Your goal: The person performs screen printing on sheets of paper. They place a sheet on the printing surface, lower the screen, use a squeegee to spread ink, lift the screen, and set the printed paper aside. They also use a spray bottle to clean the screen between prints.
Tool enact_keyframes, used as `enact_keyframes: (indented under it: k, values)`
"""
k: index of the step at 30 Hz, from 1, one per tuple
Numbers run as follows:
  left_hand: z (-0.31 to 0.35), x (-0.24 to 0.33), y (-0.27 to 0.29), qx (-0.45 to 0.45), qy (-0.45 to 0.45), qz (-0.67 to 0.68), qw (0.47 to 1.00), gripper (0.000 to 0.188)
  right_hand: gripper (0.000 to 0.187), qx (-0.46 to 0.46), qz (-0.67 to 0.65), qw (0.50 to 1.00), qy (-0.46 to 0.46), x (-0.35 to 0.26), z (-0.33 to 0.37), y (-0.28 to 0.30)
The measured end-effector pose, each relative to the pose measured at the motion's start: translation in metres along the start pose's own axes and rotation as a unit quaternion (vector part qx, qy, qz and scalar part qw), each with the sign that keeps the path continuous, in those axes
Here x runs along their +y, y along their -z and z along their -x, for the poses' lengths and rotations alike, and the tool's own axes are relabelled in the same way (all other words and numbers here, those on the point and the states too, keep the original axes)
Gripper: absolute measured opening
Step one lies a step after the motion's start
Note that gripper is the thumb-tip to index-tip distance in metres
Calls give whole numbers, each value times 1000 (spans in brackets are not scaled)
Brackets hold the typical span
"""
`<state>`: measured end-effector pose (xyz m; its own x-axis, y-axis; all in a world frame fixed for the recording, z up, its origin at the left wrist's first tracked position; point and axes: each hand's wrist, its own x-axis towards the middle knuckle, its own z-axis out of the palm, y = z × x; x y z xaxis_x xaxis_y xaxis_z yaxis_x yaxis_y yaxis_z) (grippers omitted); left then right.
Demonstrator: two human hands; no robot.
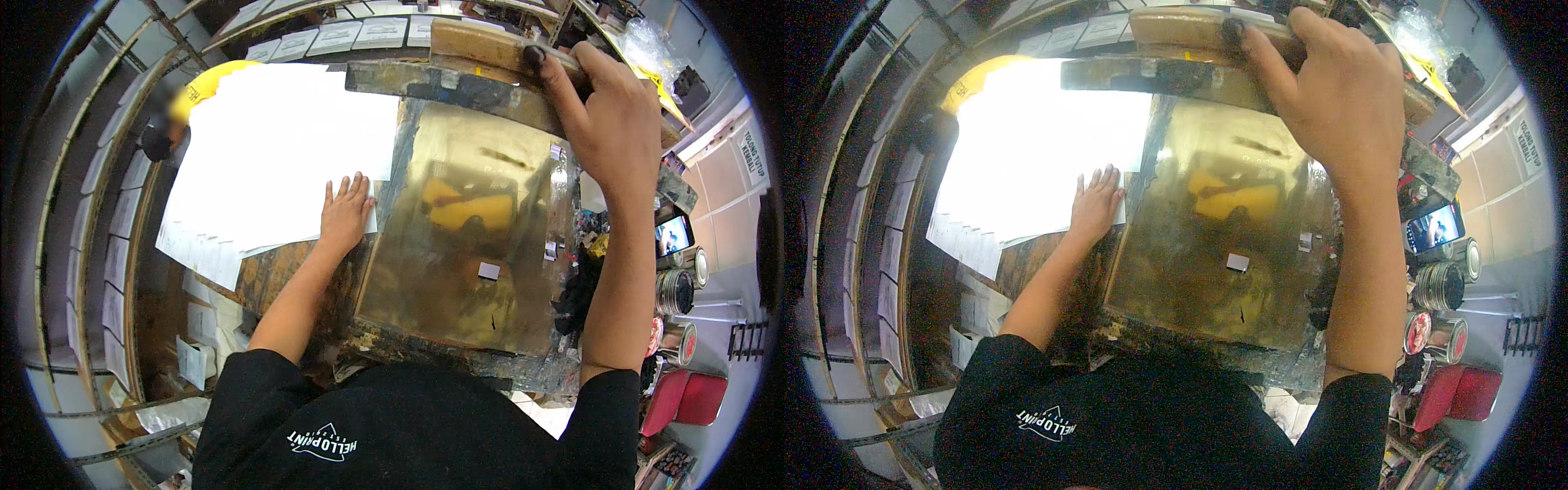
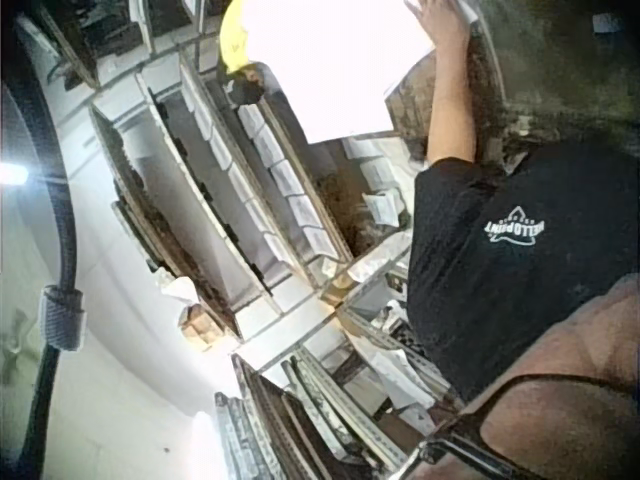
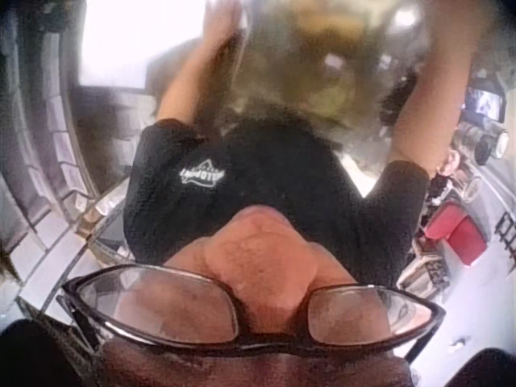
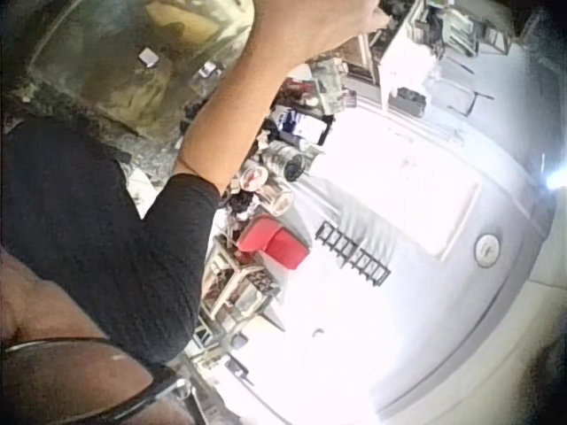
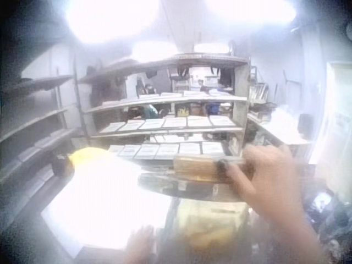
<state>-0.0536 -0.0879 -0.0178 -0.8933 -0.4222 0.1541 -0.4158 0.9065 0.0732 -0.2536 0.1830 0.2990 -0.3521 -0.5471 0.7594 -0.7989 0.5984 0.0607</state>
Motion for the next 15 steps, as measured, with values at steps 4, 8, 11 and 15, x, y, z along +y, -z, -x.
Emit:
enact_keyframes:
  k: [4,8,11,15]
  values:
    - [8,-2,-7,50,-31,33,998,49,41,3,-23,1000,21,0,4,-3]
    - [7,-12,-12,73,-18,92,993,47,49,21,-30,999,22,-2,5,-4]
    - [-21,-24,11,128,62,223,964,49,49,22,-13,999,20,-2,8,-4]
    - [-53,-16,118,73,121,527,838,54,50,11,-5,1000,18,1,9,-3]
